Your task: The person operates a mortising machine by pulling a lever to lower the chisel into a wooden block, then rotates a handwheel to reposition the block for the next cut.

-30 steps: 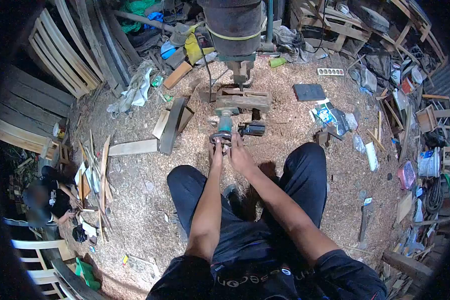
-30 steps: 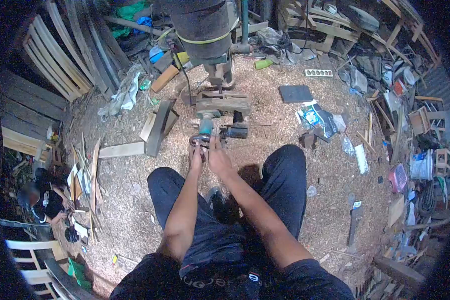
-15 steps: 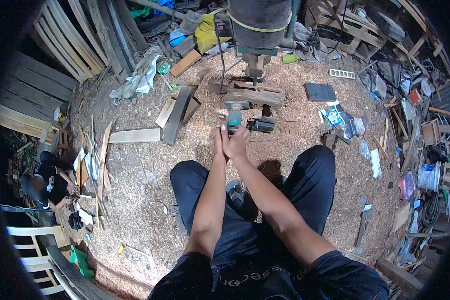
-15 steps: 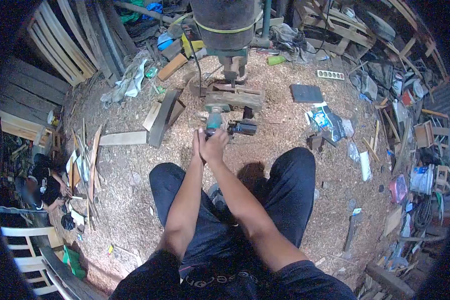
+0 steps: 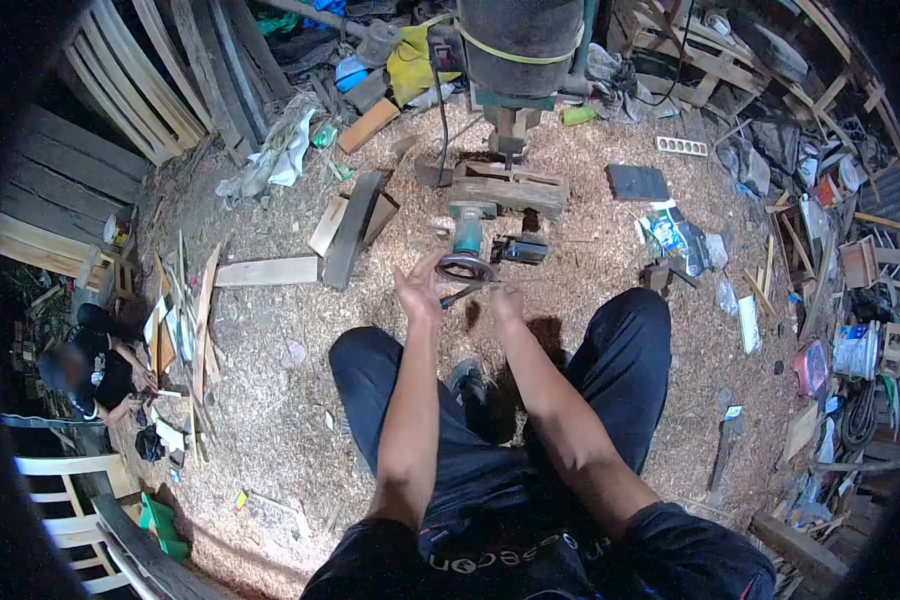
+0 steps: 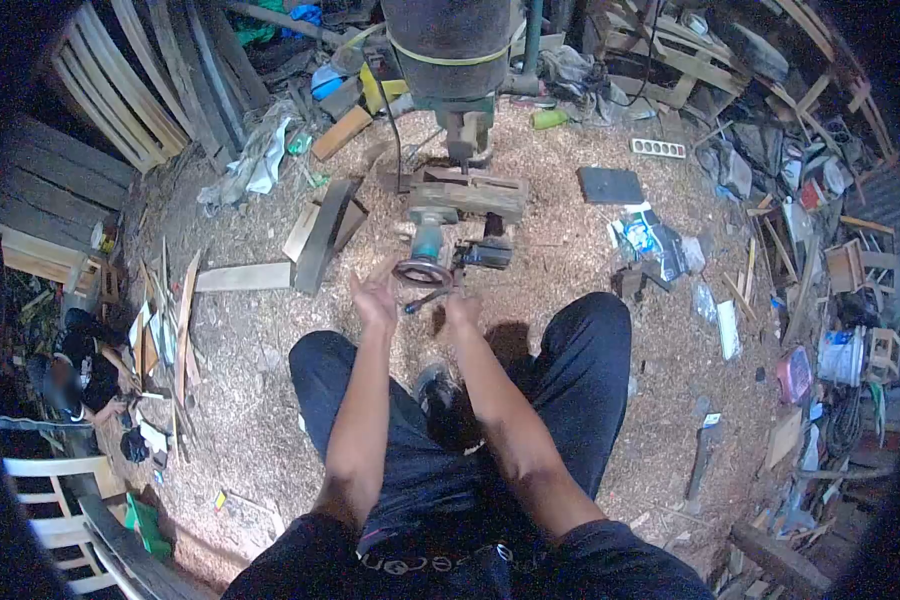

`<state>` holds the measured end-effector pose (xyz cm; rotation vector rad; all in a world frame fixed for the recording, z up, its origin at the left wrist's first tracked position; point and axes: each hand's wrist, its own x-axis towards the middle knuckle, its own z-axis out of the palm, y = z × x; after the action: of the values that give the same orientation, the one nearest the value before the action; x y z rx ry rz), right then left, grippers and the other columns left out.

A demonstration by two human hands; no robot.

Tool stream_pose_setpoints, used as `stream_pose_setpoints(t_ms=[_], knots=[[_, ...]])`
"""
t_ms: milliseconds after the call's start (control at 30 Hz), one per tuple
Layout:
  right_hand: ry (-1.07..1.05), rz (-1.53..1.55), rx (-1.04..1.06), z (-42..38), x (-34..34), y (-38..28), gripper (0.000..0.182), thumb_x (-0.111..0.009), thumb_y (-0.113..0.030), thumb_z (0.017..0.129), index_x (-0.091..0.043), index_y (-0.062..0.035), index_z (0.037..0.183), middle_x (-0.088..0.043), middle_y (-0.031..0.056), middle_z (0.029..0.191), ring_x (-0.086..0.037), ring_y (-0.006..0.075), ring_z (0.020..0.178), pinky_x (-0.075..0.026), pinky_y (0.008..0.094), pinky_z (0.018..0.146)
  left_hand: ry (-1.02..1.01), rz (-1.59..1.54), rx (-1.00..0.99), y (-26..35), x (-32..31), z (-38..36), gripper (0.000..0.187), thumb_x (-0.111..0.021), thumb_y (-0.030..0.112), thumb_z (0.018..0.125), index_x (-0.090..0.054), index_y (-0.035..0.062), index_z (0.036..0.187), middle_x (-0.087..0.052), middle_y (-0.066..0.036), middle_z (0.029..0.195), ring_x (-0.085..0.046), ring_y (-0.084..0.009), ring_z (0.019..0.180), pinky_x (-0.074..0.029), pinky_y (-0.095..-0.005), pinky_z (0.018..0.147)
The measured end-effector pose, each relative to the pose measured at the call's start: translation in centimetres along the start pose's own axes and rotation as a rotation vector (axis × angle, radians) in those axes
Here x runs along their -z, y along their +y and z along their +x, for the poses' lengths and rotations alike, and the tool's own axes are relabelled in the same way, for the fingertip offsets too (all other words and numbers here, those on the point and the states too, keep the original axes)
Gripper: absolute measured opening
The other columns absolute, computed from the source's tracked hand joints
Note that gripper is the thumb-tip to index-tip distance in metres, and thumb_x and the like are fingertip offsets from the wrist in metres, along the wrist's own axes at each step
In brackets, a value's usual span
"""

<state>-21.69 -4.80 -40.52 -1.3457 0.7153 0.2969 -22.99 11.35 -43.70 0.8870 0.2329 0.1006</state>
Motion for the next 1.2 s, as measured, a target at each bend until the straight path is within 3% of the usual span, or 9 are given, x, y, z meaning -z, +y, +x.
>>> stream_pose_setpoints(t_ms=[167,333,433,700,733,833,967,1100,1200], knots=[[-0.08,-0.083,0.626,1.9,-2.5,2.5,0.05,-0.056,-0.042,0.1,-0.056,0.0062,0.113,-0.064,0.017,0.103,-0.06,0.0261,0.099,-0.049,0.0432,0.085,0.212,0.318,-0.032,0.5,-3.6,-0.1,0.074,-0.016,0.053,0.106,-0.052,-0.0034,0.138,-0.042,-0.02,0.152,-0.028,-0.0305,0.147,-0.012,-0.0411,0.123],[0.056,-0.004,-0.064,-1.4,0.5,1.2,0.049,-0.057,-0.035,0.101,-0.045,0.0036,0.128,-0.06,0.0185,0.108,-0.06,0.0249,0.101,-0.048,0.0386,0.09,0.109,0.316,-0.059,3.5,-5.8,-0.9,0.066,-0.022,0.05,0.107,-0.049,0.0007,0.142,-0.044,-0.018,0.151,-0.032,-0.0298,0.145,-0.016,-0.0416,0.122],[0.063,-0.154,0.552,1.3,0.2,4.2,0.054,-0.057,-0.038,0.1,-0.043,0.0042,0.131,-0.061,0.0193,0.109,-0.06,0.0258,0.103,-0.048,0.0384,0.091,0.15,0.487,-0.113,2.7,-4.5,-0.1,0.07,-0.023,0.054,0.106,-0.049,-0.0019,0.14,-0.048,-0.021,0.146,-0.038,-0.0314,0.141,-0.022,-0.0408,0.119],[-0.295,-0.291,0.204,0.1,1.4,-0.9,0.069,-0.044,-0.051,0.102,-0.044,0.0072,0.14,-0.051,0.0296,0.14,-0.05,0.0386,0.131,-0.036,0.0407,0.11,0.049,0.446,-0.095,2.4,-4.8,-0.6,0.075,-0.023,0.056,0.106,-0.037,-0.003,0.149,-0.043,-0.018,0.151,-0.037,-0.0291,0.142,-0.022,-0.0404,0.12],[-0.02,-0.328,0.441,0.2,0.4,0.1,0.069,-0.041,-0.05,0.104,-0.042,0.0062,0.144,-0.046,0.0303,0.145,-0.044,0.0389,0.137,-0.032,0.0413,0.114,0.054,0.466,-0.08,2.6,-4.8,-0.5,0.076,-0.023,0.057,0.105,-0.036,-0.002,0.15,-0.042,-0.018,0.152,-0.036,-0.0292,0.143,-0.021,-0.0404,0.12],[-0.287,-0.377,0.9,0.1,2.3,1.5,0.068,-0.042,-0.046,0.104,-0.038,0.008,0.145,-0.043,0.0319,0.146,-0.04,0.0414,0.139,-0.03,0.0433,0.116,0.08,0.519,-0.019,2.1,-4.6,-1.2,0.078,-0.022,0.061,0.104,-0.031,0.0007,0.153,-0.039,-0.018,0.155,-0.033,-0.0294,0.145,-0.02,-0.0404,0.121],[-0.194,-0.6,0.507,0.4,3.6,2.5,0.065,-0.046,-0.037,0.104,-0.032,0.0101,0.147,-0.04,0.0334,0.147,-0.036,0.0442,0.141,-0.027,0.0443,0.119,0.0,0.44,-0.015,2.3,-2.5,0.1,0.077,-0.021,0.06,0.104,-0.032,0.0019,0.153,-0.036,-0.019,0.156,-0.034,-0.0299,0.145,-0.019,-0.0415,0.121],[-0.379,-0.611,1.093,-0.4,4.0,0.7,0.075,-0.042,-0.044,0.104,-0.023,0.0099,0.151,-0.029,0.0342,0.153,-0.027,0.0445,0.146,-0.022,0.0459,0.121,0.168,0.597,0.012,0.3,-4.1,-0.5,0.069,-0.026,0.054,0.105,-0.043,0.0012,0.147,-0.047,-0.019,0.147,-0.039,-0.0279,0.14,-0.021,-0.0417,0.119],[-0.295,-0.971,0.637,0.4,4.1,2.3,0.08,-0.046,-0.045,0.102,-0.014,0.0041,0.155,-0.021,0.0314,0.158,-0.021,0.0435,0.148,-0.02,0.0482,0.121,0.075,0.546,-0.069,0.7,-4.6,-0.6,0.068,-0.027,0.053,0.105,-0.047,0.0004,0.144,-0.052,-0.017,0.143,-0.04,-0.0271,0.139,-0.021,-0.0421,0.119]])
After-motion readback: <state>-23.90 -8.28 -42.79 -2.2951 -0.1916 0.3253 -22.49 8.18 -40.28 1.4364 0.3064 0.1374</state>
